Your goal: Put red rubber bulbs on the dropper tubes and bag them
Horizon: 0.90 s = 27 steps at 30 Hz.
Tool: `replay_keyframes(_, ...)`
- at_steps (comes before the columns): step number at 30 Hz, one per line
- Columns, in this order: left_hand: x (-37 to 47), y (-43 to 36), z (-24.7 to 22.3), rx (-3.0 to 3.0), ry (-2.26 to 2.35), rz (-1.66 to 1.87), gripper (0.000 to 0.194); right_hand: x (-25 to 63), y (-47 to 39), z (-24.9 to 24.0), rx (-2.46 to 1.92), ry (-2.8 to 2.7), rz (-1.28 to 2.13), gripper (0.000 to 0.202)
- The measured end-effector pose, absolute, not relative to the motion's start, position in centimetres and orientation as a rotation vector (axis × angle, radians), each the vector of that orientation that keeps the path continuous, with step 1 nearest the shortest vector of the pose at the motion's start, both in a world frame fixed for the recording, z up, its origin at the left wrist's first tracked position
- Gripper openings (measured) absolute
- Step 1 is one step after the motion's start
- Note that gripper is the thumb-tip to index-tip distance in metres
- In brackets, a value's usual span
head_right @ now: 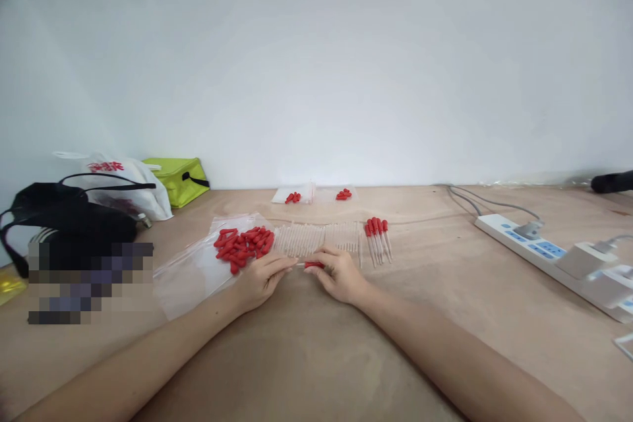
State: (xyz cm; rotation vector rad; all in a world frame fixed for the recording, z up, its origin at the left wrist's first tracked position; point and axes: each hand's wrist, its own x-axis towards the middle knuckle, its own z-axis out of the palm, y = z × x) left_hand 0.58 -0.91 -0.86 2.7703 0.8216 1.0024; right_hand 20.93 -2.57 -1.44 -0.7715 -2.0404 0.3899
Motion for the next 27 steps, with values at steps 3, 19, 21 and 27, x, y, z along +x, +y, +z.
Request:
replay_keyframes(3,0.7,-1.1,-0.8,2.763,0.794,1.017,0.025,21.0,-2.6,-1.5,-0.745,-2.053,0.399,0.017)
replay_keyframes(19,1.4,-1.3,-1.2,2.883,0.728,1.009,0.024,20.8,-2.5,-1.8,-0.75,-2.201,0.148,0.014)
replay_keyframes(21,1.6,-1.3,-1.1,2.874,0.783,1.027,0.024,20.9,-2.2,-1.8,-0.798,-2.193,0.142,0.014)
replay_keyframes(27,0.8,-1.0,-0.8,2.91,0.913,1.041,0.024,22.1,-1.8,-1.4,-0.905,-2.148,0.071,0.012)
